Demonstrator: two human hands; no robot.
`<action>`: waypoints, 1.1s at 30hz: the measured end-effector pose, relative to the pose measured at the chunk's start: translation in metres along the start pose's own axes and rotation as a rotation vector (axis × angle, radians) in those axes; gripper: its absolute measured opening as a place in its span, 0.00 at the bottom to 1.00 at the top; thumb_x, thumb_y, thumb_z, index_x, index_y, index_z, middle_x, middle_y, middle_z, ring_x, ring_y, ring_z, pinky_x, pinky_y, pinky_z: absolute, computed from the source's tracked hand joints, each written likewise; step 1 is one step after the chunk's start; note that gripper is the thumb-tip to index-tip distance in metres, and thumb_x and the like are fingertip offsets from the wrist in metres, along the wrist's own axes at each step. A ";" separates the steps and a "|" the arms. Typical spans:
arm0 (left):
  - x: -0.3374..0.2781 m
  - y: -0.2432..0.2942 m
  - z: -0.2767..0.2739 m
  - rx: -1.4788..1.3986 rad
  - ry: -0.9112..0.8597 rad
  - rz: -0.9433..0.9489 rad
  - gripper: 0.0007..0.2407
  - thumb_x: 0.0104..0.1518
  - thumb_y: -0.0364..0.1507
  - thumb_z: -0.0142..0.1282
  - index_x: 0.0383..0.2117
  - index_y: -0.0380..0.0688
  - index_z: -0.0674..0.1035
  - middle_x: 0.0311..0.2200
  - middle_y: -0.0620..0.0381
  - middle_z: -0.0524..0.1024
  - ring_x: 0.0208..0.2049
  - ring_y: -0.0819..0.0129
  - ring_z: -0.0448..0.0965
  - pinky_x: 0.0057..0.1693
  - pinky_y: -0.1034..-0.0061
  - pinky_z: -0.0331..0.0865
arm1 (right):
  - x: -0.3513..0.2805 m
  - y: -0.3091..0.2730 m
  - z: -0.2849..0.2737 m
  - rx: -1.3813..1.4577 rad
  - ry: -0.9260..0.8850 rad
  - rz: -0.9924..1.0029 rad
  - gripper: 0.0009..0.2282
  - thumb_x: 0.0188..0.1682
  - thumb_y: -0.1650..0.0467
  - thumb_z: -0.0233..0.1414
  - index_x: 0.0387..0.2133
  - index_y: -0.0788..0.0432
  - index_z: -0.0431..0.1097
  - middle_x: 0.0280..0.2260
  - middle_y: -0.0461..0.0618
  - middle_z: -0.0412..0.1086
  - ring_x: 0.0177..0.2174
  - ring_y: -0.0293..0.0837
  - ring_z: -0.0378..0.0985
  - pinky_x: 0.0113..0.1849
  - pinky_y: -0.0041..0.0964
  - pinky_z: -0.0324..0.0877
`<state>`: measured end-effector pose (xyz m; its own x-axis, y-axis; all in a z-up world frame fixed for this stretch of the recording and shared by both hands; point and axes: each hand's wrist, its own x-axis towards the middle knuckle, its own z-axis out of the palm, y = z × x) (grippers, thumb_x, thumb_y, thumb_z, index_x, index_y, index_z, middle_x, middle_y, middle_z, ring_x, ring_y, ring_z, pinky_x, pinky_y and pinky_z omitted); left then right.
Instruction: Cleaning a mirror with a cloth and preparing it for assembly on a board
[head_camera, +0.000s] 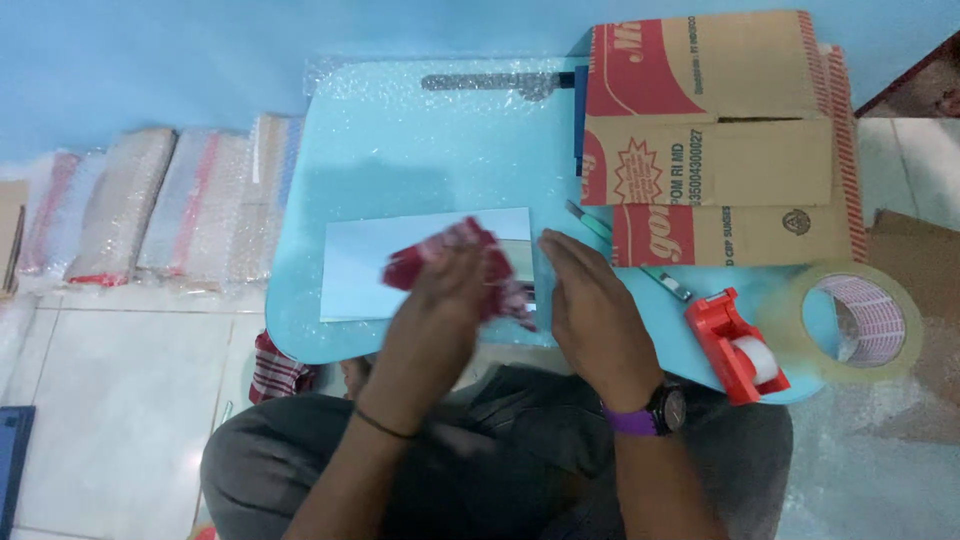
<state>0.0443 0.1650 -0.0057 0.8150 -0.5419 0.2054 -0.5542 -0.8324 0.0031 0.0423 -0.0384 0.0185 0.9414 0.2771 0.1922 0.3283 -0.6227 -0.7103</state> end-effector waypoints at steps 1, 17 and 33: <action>0.004 0.007 -0.001 0.004 -0.005 0.001 0.15 0.55 0.22 0.60 0.50 0.36 0.81 0.57 0.44 0.76 0.63 0.50 0.70 0.68 0.58 0.58 | 0.000 0.003 0.001 0.007 0.001 0.001 0.19 0.54 0.82 0.40 0.60 0.73 0.59 0.60 0.74 0.60 0.56 0.77 0.64 0.47 0.75 0.71; 0.046 -0.008 -0.004 -0.264 -0.145 -0.060 0.24 0.59 0.23 0.54 0.65 0.38 0.68 0.66 0.42 0.64 0.68 0.45 0.59 0.71 0.53 0.53 | -0.011 0.011 -0.003 0.246 0.040 -0.036 0.29 0.48 0.83 0.36 0.67 0.63 0.41 0.59 0.77 0.62 0.51 0.81 0.68 0.46 0.76 0.67; 0.023 0.014 0.011 -0.092 -0.054 0.013 0.23 0.62 0.24 0.48 0.66 0.38 0.67 0.67 0.43 0.64 0.67 0.45 0.63 0.68 0.56 0.61 | -0.008 -0.002 -0.004 0.121 -0.007 0.019 0.25 0.50 0.84 0.38 0.64 0.69 0.45 0.56 0.77 0.61 0.53 0.77 0.69 0.44 0.76 0.72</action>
<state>0.0572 0.1391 -0.0120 0.8139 -0.5605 0.1529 -0.5764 -0.8121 0.0912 0.0346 -0.0418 0.0214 0.9466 0.2718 0.1733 0.2983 -0.5351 -0.7904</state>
